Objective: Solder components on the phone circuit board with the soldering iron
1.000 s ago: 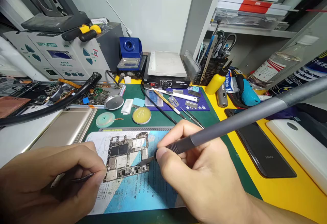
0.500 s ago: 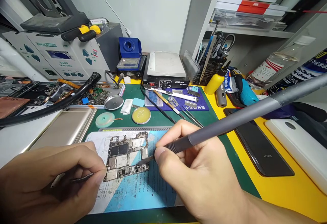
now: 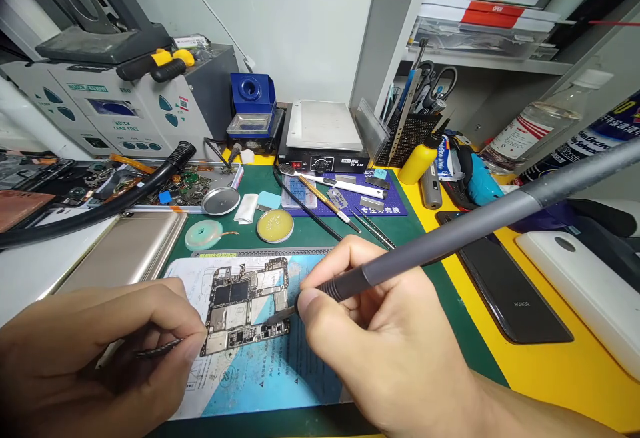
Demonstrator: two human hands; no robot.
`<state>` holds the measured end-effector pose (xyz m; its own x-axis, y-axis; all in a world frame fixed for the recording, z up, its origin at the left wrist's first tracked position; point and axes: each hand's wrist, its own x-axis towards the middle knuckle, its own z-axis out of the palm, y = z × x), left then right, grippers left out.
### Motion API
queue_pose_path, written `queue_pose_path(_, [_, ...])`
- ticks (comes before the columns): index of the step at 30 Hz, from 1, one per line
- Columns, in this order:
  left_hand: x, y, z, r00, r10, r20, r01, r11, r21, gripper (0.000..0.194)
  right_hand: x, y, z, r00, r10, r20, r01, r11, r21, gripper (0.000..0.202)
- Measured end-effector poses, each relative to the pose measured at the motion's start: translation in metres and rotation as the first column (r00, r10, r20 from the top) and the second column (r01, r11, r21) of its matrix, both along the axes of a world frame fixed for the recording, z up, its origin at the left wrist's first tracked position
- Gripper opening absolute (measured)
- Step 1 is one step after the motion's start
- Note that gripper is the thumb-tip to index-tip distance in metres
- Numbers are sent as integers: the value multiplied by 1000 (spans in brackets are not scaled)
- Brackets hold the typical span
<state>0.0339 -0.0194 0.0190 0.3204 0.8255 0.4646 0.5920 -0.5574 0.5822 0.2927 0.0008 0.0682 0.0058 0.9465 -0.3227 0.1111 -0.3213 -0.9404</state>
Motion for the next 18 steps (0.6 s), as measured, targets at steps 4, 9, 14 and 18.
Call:
queue_pose_path(4, [5, -5, 3, 998, 58, -26, -59, 997, -44, 34, 1, 0, 1, 1000, -4, 31, 4, 1000, -5, 24])
queue_pose_path(9, [6, -6, 5, 995, 93, -46, -96, 994, -58, 35, 2, 1, -1, 998, 2, 56, -2, 1000, 3, 23])
queue_pose_path(14, [0, 0, 1, 1000, -15, 16, 16, 1000, -19, 28, 2, 1, -1, 998, 16, 58, -17, 1000, 3, 25])
queue_pose_path(18, [4, -4, 4, 998, 57, -31, -58, 997, -45, 33, 2, 1, 3, 997, 35, 69, -34, 999, -12, 25])
